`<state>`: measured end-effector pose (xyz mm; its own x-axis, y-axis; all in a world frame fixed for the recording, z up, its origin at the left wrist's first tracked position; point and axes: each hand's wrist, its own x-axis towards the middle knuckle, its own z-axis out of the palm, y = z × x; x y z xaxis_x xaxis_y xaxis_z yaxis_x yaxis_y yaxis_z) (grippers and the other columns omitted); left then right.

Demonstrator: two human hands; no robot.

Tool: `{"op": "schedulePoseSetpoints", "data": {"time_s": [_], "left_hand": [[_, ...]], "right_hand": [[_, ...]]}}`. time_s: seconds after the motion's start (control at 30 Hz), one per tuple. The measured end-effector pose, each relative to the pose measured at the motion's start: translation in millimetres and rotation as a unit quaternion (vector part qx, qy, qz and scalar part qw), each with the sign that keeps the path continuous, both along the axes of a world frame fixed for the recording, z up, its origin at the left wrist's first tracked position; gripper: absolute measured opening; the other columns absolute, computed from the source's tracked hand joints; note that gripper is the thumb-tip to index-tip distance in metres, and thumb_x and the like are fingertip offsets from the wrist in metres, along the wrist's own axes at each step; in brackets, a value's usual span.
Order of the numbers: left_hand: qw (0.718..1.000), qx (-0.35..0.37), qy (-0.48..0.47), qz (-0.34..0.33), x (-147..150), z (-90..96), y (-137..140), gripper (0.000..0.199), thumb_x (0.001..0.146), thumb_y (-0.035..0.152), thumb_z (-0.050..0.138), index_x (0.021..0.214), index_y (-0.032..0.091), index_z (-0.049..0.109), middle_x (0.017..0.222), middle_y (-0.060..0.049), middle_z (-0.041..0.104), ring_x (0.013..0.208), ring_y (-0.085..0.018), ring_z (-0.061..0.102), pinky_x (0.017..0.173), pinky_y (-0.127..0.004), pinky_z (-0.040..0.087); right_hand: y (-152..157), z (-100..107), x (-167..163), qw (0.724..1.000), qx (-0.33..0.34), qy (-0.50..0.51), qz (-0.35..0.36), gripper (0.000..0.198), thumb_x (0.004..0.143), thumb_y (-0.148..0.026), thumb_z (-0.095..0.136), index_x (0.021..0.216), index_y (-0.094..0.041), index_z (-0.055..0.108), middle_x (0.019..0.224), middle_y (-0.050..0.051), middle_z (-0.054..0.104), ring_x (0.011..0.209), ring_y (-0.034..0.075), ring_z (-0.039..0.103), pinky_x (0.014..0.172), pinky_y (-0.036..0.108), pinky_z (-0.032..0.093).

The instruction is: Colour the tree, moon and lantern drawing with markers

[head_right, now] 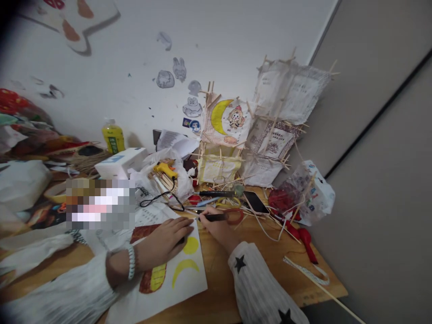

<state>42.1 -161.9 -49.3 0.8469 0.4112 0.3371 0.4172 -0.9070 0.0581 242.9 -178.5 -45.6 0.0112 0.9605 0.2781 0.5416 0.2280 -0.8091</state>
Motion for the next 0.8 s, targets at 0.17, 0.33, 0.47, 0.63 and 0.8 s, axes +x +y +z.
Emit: {"op": "schedulePoseSetpoints", "data": {"time_s": [0.17, 0.33, 0.47, 0.63, 0.8], "left_hand": [[1.000, -0.006, 0.005, -0.005, -0.1, 2.6, -0.3, 0.031, 0.083, 0.019, 0.046, 0.113, 0.016, 0.052, 0.126, -0.012, 0.052, 0.114, -0.027, 0.046, 0.093, -0.043, 0.040], [1.000, -0.011, 0.020, 0.000, 0.6, 6.0, -0.3, 0.030, 0.083, 0.019, 0.047, 0.112, 0.016, 0.052, 0.126, -0.012, 0.052, 0.114, -0.027, 0.046, 0.092, -0.043, 0.040], [1.000, -0.007, 0.025, 0.000, 0.7, 7.2, -0.4, 0.030, 0.083, 0.019, 0.047, 0.112, 0.016, 0.052, 0.126, -0.011, 0.052, 0.114, -0.026, 0.046, 0.093, -0.042, 0.039], [1.000, -0.006, 0.021, -0.005, 0.6, 4.8, 0.5, 0.031, 0.082, 0.019, 0.047, 0.112, 0.015, 0.052, 0.126, -0.013, 0.052, 0.113, -0.027, 0.046, 0.091, -0.043, 0.040], [1.000, -0.002, 0.007, -0.008, 0.5, 1.8, 1.1, 0.030, 0.082, 0.020, 0.047, 0.112, 0.016, 0.052, 0.125, -0.012, 0.052, 0.113, -0.027, 0.046, 0.092, -0.042, 0.039]], "right_hand": [[1.2, -2.8, 1.4, 1.000, 0.005, -0.012, -0.009, 0.015, 0.081, -0.027, 0.051, 0.067, -0.022, 0.052, 0.055, -0.004, 0.052, 0.047, 0.012, 0.046, 0.047, 0.025, 0.036], [1.9, -3.4, 1.1, 0.999, -0.029, 0.043, 0.002, 0.014, 0.081, -0.026, 0.049, 0.067, -0.022, 0.049, 0.052, -0.005, 0.050, 0.043, 0.011, 0.045, 0.043, 0.023, 0.035], [0.9, -2.5, 1.2, 0.999, -0.020, 0.039, 0.009, 0.013, 0.080, -0.026, 0.051, 0.068, -0.022, 0.051, 0.054, -0.005, 0.052, 0.046, 0.011, 0.047, 0.044, 0.023, 0.036], [1.7, -3.3, 1.3, 0.997, -0.041, 0.065, 0.008, 0.016, 0.081, -0.027, 0.050, 0.066, -0.022, 0.048, 0.050, -0.006, 0.050, 0.041, 0.010, 0.044, 0.042, 0.022, 0.034], [2.2, -1.1, 0.3, 0.997, -0.039, 0.067, 0.008, 0.015, 0.078, -0.029, 0.052, 0.066, -0.021, 0.050, 0.051, -0.006, 0.051, 0.041, 0.009, 0.045, 0.041, 0.021, 0.034]]}}
